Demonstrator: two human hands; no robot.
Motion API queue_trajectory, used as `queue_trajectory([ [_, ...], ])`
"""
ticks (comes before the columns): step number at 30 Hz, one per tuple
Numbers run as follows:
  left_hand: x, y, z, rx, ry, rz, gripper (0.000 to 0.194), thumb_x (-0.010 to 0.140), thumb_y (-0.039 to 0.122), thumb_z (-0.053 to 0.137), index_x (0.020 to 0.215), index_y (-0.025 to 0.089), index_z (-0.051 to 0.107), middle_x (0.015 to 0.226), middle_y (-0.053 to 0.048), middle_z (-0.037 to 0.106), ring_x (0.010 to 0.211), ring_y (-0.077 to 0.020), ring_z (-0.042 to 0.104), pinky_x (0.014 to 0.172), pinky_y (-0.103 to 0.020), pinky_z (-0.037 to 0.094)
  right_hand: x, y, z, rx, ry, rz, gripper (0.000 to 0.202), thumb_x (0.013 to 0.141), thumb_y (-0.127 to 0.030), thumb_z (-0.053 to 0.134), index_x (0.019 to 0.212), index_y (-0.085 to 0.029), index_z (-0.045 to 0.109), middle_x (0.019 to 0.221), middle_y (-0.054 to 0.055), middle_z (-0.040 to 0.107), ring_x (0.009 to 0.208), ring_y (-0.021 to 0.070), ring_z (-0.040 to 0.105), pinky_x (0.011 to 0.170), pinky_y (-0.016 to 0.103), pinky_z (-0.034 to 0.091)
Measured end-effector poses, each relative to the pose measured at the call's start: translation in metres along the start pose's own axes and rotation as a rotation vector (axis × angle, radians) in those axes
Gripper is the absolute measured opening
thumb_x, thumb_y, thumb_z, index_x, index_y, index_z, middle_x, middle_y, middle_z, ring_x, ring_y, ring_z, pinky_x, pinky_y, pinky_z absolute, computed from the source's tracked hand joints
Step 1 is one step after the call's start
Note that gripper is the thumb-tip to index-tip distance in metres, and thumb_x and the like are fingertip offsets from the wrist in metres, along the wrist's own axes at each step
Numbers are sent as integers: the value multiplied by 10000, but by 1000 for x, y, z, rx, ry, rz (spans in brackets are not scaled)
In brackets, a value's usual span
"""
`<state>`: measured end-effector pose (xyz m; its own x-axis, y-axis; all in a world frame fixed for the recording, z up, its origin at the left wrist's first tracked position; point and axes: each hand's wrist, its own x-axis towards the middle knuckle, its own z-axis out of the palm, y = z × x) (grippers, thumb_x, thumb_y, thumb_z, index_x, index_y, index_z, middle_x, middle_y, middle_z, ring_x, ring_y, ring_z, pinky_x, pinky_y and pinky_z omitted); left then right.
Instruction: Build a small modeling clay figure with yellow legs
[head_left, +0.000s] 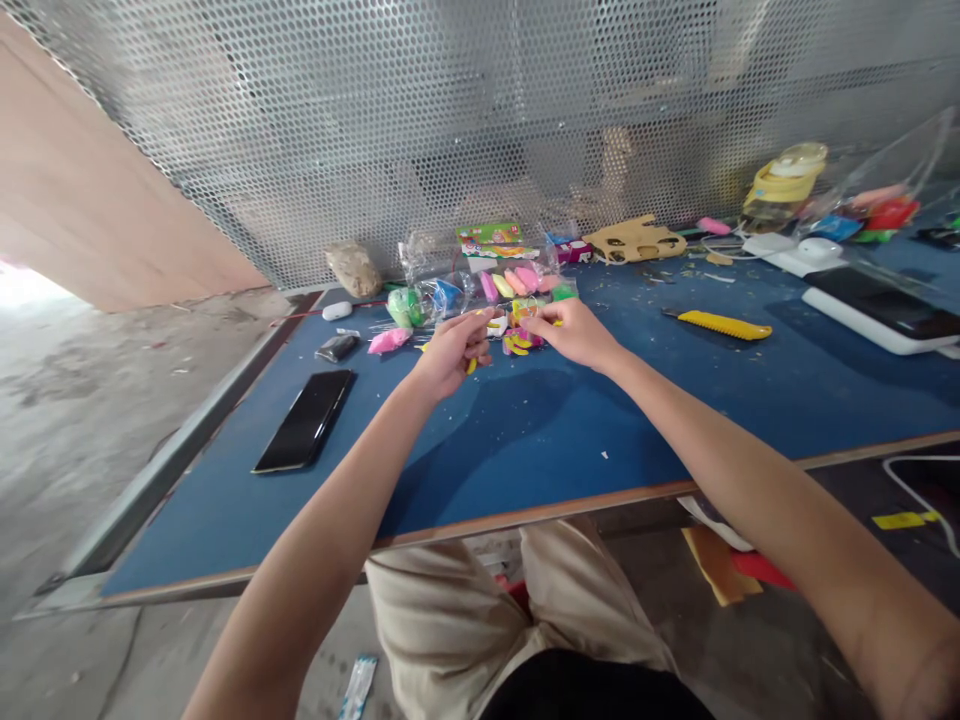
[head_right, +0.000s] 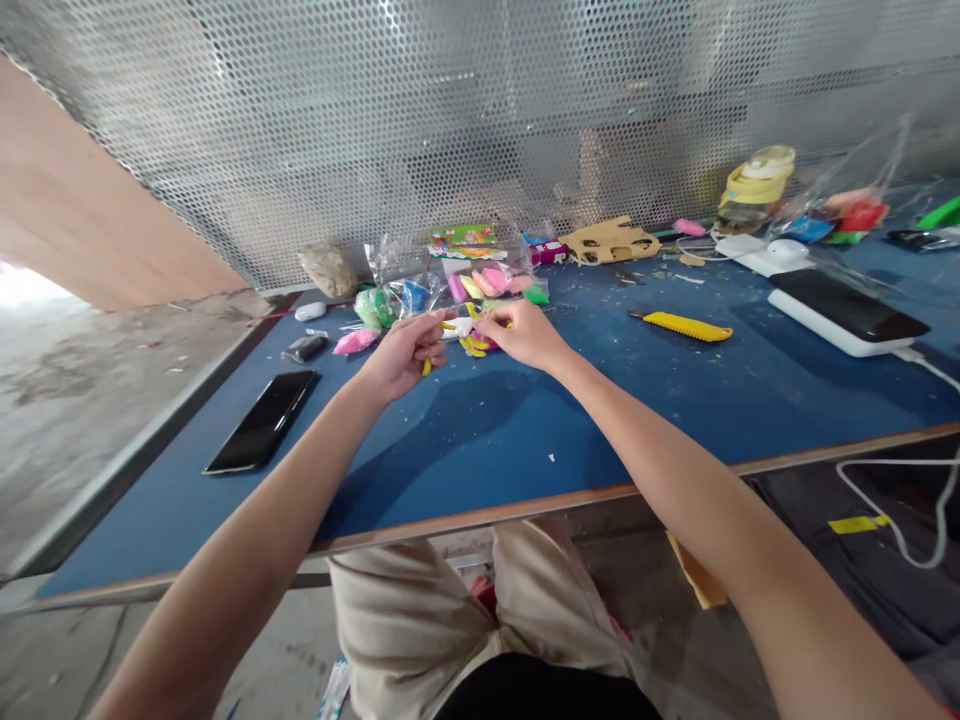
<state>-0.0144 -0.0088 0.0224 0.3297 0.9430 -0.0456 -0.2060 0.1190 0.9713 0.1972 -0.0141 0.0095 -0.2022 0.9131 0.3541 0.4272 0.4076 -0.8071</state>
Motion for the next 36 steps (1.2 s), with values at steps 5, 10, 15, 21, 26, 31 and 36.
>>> queue_trajectory([
  [5,0,-1,1,16,-30,1,249,891,349,754,1044,155,721,634,86,300,462,-35,285,460,-176,373,3,9,5,139,3,39,395,923,-453,633,647,-170,642,544,-26,497,524,95,392,542,289,284],
  [10,1,2,-3,1,25,-42,214,917,354,709,1082,219,696,786,27,564,468,-32,379,447,-193,387,4,9,5,348,31,153,319,881,-357,674,622,-176,626,450,-69,373,407,60,264,429,265,186],
  [15,8,6,-22,77,-16,-75,264,867,402,751,1094,267,736,884,-9,647,510,-46,452,440,-200,346,7,11,-1,537,40,292,280,834,-265,672,586,-189,569,407,-90,314,364,48,200,368,227,129],
  [21,16,0,-38,667,123,406,223,844,360,761,983,188,784,887,-60,714,703,-102,561,591,-207,411,9,20,-9,527,99,375,256,813,-211,649,581,-182,546,407,-95,307,345,42,214,337,200,139],
  [26,3,2,-32,872,267,667,210,920,347,658,902,167,765,737,-39,690,635,-109,535,628,-240,408,11,24,-12,530,150,408,251,842,-202,622,600,-171,559,415,-98,309,342,37,207,326,200,131],
  [31,-5,-7,-7,942,-34,562,325,948,431,627,845,177,801,601,-9,614,538,-108,463,555,-260,335,10,22,-11,595,161,396,249,862,-197,615,620,-166,567,435,-106,281,350,34,198,336,203,120],
  [36,5,-30,7,858,45,514,340,918,440,690,1131,201,803,552,47,423,527,-98,287,531,-272,195,7,12,-3,638,151,396,255,882,-227,612,636,-173,568,439,-110,254,363,39,175,345,211,123],
])
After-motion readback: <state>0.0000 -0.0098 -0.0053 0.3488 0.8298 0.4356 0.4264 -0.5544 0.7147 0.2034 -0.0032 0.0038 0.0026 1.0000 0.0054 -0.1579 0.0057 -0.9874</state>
